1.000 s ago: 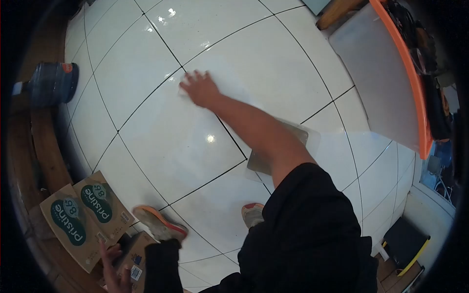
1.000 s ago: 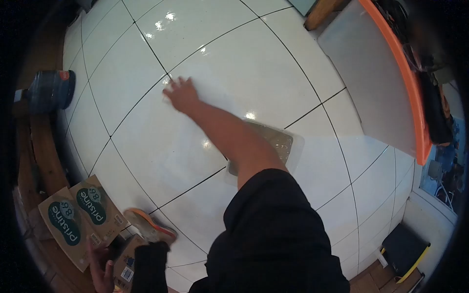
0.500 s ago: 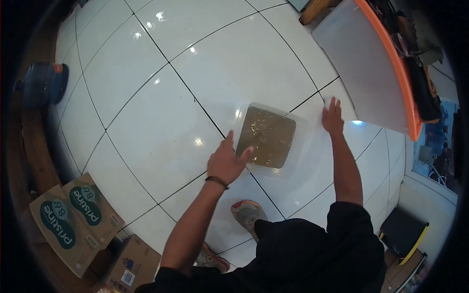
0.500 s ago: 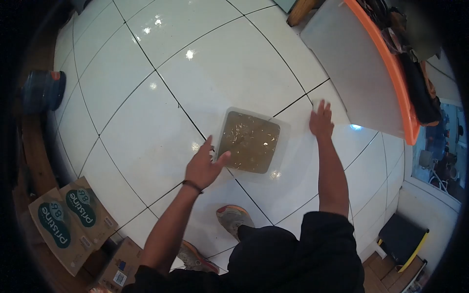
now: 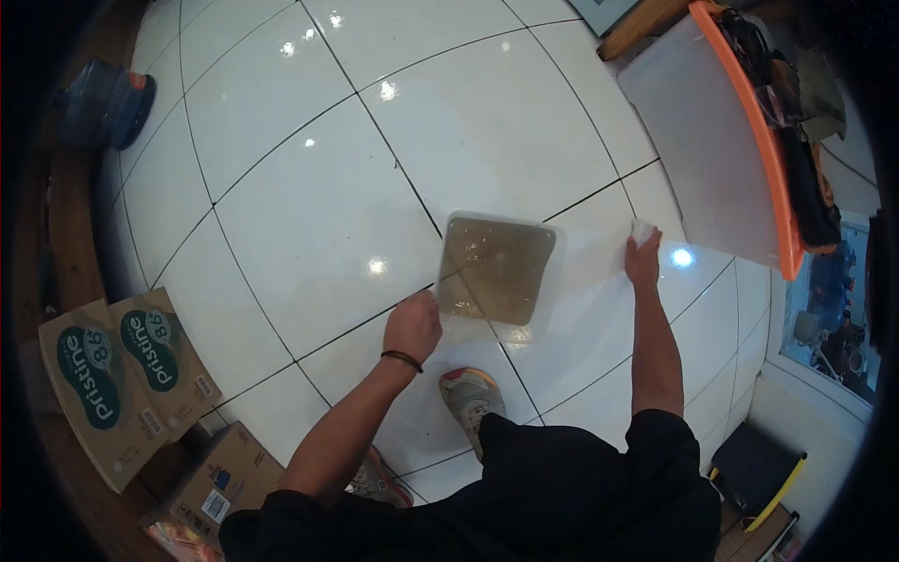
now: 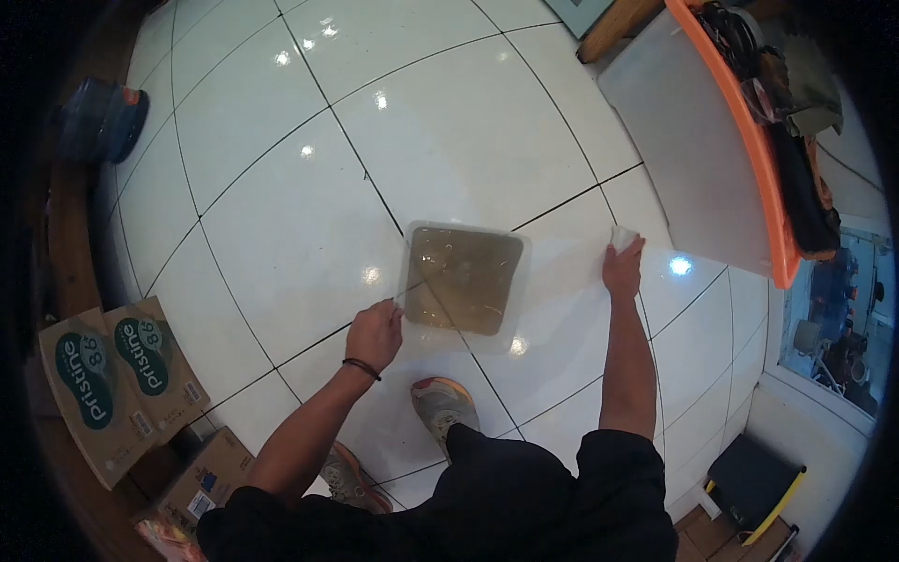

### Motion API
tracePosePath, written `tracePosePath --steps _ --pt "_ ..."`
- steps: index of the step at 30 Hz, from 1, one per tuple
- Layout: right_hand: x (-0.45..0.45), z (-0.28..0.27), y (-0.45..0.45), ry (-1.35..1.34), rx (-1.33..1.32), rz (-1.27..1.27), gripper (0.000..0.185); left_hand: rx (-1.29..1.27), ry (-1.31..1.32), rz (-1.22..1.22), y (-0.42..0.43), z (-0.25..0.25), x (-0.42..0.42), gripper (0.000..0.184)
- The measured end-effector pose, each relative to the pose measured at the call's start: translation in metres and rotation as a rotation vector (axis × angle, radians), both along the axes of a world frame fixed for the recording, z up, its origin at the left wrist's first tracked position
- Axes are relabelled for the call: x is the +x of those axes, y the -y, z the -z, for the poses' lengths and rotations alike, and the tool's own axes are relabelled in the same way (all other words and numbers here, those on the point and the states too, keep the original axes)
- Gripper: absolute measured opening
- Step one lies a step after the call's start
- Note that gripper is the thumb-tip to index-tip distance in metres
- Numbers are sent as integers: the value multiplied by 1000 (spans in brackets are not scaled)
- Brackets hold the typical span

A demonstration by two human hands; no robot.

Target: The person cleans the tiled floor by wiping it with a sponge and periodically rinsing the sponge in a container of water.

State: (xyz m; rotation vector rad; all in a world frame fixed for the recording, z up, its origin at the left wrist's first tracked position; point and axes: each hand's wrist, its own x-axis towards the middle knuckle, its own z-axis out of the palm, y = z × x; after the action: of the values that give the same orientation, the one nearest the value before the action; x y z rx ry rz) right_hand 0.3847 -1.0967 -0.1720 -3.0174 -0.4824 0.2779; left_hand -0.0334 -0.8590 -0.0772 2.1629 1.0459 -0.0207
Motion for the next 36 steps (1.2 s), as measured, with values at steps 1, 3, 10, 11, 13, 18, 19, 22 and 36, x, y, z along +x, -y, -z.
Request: tracePosePath --steps 1,3,10,11,13,18,19,22,36 --pt "1 -2 -2 30 38 25 66 -9 -3 -19 1 0 -13 17" --pt "5 -4 -9 51 50 78 66 -12 -26 -60 4 0 -43 16" --pt "-12 36 -85 271 -88 290 62 6 -103 -207 8 -16 -154 13" --pt "-16 34 -104 261 -60 235 62 2 -117 -241 11 -18 -170 13" --pt "-31 32 -146 259 -36 121 62 -37 -171 -356 20 -19 -202 13" --pt "-114 27 -267 291 69 -185 62 -120 -265 -599 57 -13 -281 15" --pt "-136 33 -291 314 89 -266 63 -151 -276 -656 65 -14 -292 16" --pt "-233 29 -352 267 268 -613 62 -225 -255 -821 87 -24 -314 18" --pt "-431 7 -314 -352 592 -1785 40 -206 -509 -979 172 -21 -429 20"
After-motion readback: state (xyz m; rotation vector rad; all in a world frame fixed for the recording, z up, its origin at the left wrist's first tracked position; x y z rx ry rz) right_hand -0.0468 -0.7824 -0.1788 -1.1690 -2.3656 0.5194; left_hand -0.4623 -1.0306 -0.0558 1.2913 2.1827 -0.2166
